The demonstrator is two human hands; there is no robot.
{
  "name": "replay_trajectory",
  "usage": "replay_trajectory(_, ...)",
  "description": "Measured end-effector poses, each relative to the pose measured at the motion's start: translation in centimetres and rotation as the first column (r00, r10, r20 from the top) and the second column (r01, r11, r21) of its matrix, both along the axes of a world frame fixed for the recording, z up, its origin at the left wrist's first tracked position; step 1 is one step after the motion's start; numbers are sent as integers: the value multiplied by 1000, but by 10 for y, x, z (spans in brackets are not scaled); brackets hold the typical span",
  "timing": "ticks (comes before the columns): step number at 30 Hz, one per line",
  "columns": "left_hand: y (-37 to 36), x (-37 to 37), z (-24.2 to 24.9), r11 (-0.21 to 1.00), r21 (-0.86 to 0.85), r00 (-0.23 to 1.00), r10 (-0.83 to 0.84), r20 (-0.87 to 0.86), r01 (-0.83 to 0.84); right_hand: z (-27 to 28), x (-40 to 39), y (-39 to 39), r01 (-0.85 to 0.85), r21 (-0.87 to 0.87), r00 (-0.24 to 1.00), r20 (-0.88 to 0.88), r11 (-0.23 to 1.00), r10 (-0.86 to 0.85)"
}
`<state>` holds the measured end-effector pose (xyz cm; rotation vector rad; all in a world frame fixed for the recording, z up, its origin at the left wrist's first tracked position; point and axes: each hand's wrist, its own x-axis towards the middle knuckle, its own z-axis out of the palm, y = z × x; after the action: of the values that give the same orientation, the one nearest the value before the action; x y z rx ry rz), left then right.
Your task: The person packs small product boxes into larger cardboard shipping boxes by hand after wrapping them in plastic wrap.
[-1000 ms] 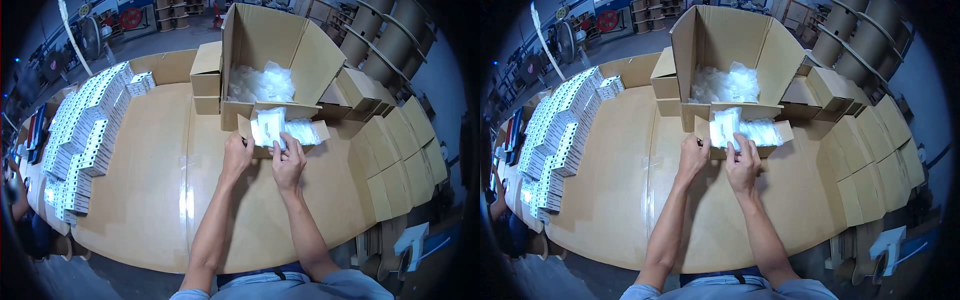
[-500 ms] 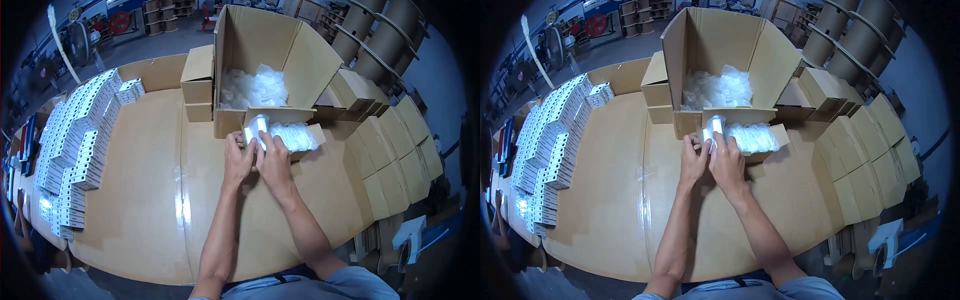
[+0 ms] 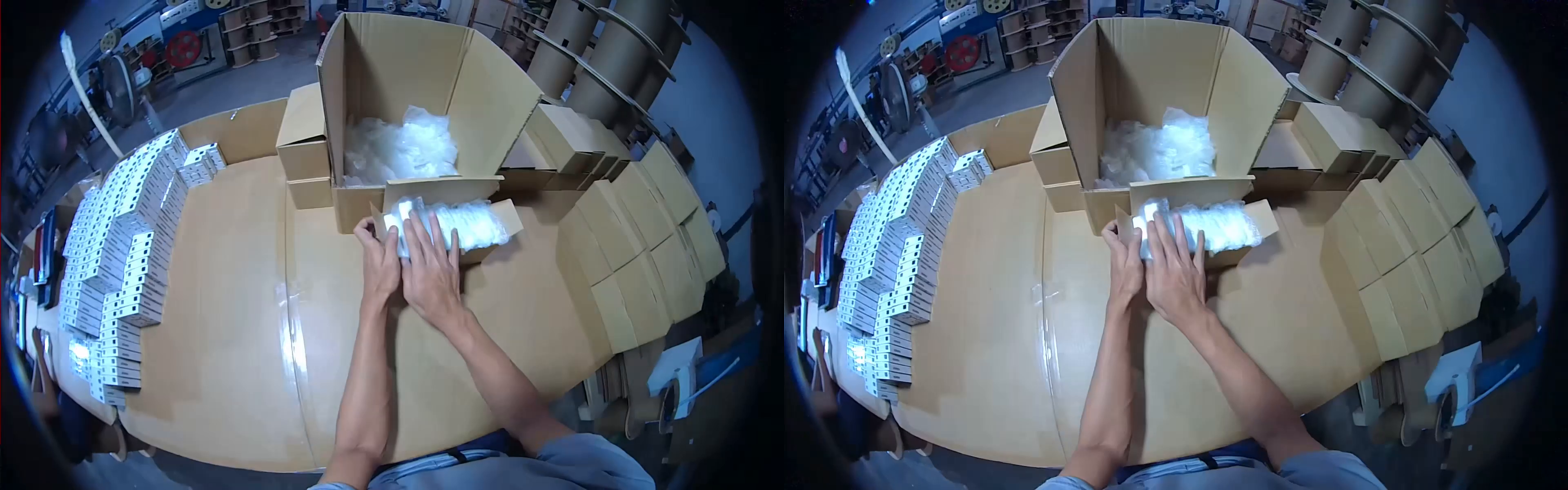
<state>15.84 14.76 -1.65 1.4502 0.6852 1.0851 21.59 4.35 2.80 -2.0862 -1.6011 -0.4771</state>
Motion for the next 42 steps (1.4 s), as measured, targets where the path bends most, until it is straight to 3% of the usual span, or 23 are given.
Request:
replay_trajectory(6,14,4,-10,994,9,994,-113,11,113,-4,12,7,-104,-93,990,-105,990,94)
replay_trajectory(7,10,4,-6,982,-94,984,-159,80,166,-4,14,6,-105,-148,991,-102,983,91)
replay_trajectory(11,19,5,-22,993,3,993,-114,15,114,-3,13,5,-85,-263,992,-108,961,58)
replay_trajectory(15,8,9,-28,1000,3,999,-31,-18,31,4,9,-6,-112,-184,988,-125,977,89)
replay_trajectory(18,4,-11,10,994,23,960,-94,-265,104,0,5,-51,-97,3,986,-133,995,96)
replay_trajectory(19,6,-7,3,987,147,987,-36,-154,59,-11,15,-68,36,175,974,-227,984,5)
replay_trajectory(20,9,-4,-4,986,159,988,-25,-150,49,-27,33,-83,177,324,940,-336,929,-62)
replay_trajectory(21,13,-3,-10,984,171,989,-15,-150,41,-52,60,-87,399,344,769,-631,850,-105)
replay_trajectory(22,16,-6,-12,983,182,988,-9,-156,37,-71,81,-93,604,279,505,-859,746,-88)
replay_trajectory(23,17,-17,3,988,20,939,-136,-315,150,-72,100,-99,578,229,389,-921,783,-17)
replay_trajectory(25,18,-19,1,988,55,945,-123,-303,146,-51,140,-98,487,164,138,-984,858,110)
replay_trajectory(28,0,-41,4,990,4,942,-134,-307,142,-22,147,-94,349,249,57,-968,903,244)
replay_trajectory(30,-19,-65,9,992,-16,930,-120,-349,122,-37,152,-98,303,224,304,-944,926,129)
replay_trajectory(32,-31,-94,20,958,-127,924,-282,-257,257,-12,131,-115,273,85,482,-874,958,-60)
replay_trajectory(34,-28,-134,26,887,-200,884,-446,-141,415,-19,122,-131,230,133,493,-870,964,2)
replay_trajectory(36,-17,-161,58,828,-162,766,-559,-317,537,-27,108,-148,185,128,492,-870,974,20)
replay_trajectory(37,-19,-160,79,817,-224,718,-575,-393,531,-28,102,-156,161,106,493,-870,981,13)
replay_trajectory(39,3,-155,86,738,-119,557,-595,-580,664,-24,87,-169,124,81,505,-863,989,7)
replay_trajectory(40,3,-152,90,760,-124,562,-569,-600,638,-20,78,-175,114,80,513,-859,990,10)
replay_trajectory(42,6,-139,106,826,-234,375,-460,-805,512,-16,64,-182,108,96,511,-859,990,28)
